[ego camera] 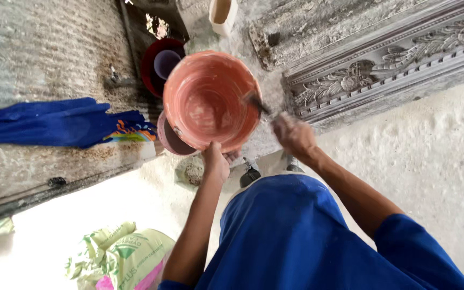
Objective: The person holds a terracotta bowl and scrapes dried plaster from its inside with a scraper, then scoops white plaster powder from a woven bag into the bowl, and finally brushes dust off a carved molding with a brush.
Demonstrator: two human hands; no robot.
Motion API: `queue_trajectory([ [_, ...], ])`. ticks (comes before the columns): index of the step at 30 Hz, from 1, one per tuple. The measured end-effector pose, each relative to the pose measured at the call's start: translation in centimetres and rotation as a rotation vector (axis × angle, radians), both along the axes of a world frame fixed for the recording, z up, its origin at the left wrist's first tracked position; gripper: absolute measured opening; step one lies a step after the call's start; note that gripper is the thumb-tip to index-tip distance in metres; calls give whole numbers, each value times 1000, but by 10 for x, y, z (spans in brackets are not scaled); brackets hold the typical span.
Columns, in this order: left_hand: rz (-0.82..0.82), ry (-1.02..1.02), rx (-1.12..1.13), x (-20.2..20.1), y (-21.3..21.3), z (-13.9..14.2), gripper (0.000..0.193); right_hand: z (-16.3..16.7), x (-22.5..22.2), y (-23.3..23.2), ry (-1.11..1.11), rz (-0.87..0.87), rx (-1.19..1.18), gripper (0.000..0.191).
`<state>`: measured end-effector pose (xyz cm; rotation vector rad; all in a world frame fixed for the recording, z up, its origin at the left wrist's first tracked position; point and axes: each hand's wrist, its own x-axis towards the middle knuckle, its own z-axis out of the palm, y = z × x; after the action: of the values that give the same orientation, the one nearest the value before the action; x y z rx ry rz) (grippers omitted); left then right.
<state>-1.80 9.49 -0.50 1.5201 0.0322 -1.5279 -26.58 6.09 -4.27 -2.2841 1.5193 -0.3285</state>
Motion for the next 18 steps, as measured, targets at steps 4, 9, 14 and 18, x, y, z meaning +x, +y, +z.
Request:
queue_trajectory([
  [4, 58, 169, 22, 11, 1, -1, 41, -2, 19, -10, -174, 404, -185, 17],
  [9, 217, 376, -8, 18, 8, -8, 39, -5, 30, -25, 562, 396, -276, 29],
  [14, 218, 442, -40, 19, 8, -12, 36, 0, 32, -33, -373, 358, -279, 29],
  [18, 54, 160, -51, 13, 10, 8, 43, 11, 27, -39, -60, 8, -53, 26],
])
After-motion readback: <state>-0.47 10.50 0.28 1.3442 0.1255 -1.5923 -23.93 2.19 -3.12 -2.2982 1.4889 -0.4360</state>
